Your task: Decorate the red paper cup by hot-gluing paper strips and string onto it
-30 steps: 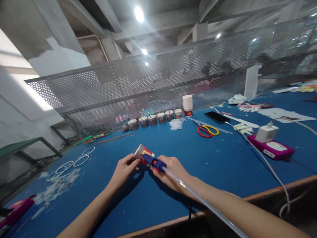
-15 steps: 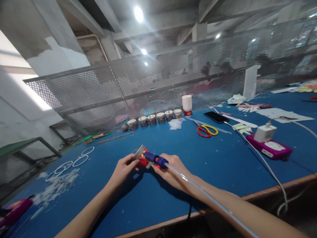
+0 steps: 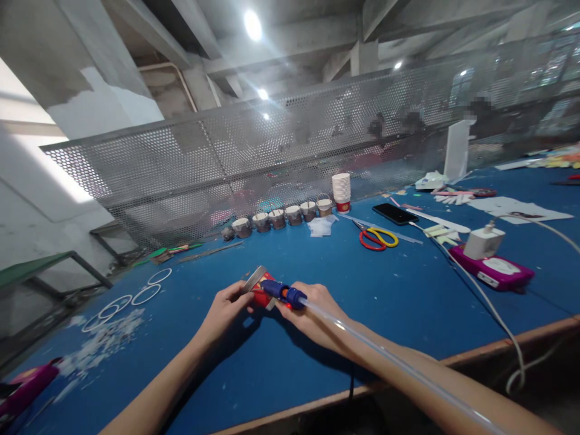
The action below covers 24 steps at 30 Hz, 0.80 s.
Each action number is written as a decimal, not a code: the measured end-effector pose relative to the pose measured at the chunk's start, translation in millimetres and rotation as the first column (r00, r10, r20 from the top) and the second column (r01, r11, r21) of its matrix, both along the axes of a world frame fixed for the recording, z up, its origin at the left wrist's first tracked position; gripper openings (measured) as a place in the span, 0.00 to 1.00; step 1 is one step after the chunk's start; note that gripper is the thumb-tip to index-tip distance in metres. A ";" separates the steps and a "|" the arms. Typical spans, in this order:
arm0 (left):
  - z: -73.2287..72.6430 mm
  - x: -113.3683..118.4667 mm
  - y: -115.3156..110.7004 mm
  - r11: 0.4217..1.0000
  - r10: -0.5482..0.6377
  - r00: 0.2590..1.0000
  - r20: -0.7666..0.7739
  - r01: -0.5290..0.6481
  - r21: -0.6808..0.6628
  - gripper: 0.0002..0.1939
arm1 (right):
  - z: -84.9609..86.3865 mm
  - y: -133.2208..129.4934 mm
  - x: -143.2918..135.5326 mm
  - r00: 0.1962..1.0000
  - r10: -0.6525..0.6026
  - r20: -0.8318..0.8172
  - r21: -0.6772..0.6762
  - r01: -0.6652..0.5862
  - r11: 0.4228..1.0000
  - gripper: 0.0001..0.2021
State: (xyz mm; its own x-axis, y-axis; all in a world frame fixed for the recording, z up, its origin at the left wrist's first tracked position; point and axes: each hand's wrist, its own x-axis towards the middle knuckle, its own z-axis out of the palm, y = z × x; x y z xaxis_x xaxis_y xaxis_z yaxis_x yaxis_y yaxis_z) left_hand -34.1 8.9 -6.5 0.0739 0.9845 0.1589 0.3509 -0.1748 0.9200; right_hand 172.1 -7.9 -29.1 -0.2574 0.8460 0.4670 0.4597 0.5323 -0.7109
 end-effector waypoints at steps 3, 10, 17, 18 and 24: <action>-0.4 0.4 0.5 1.000 0.002 1.000 -0.005 -0.002 0.005 0.07 | -4.3 -1.0 -3.4 0.998 0.007 0.057 0.069 -0.011 0.998 0.13; -0.9 -0.5 0.7 1.000 -0.008 1.000 0.003 0.008 0.004 0.07 | 0.0 1.8 1.7 1.000 -0.029 0.009 -0.012 0.029 1.000 0.15; -2.1 -1.4 0.7 1.000 -0.010 1.000 0.001 0.010 0.013 0.06 | 10.8 -0.5 5.9 0.997 -0.013 -0.075 -0.146 0.001 0.989 0.14; -2.1 -1.2 0.8 1.000 -0.015 1.000 0.000 0.015 0.011 0.06 | 10.6 -1.6 4.7 0.997 -0.001 -0.080 -0.140 -0.010 0.990 0.14; -4.9 -1.5 2.9 1.000 -0.016 1.000 -0.026 0.017 0.017 0.07 | -3.8 -1.4 -4.7 0.999 0.020 -0.041 -0.051 -0.022 0.998 0.15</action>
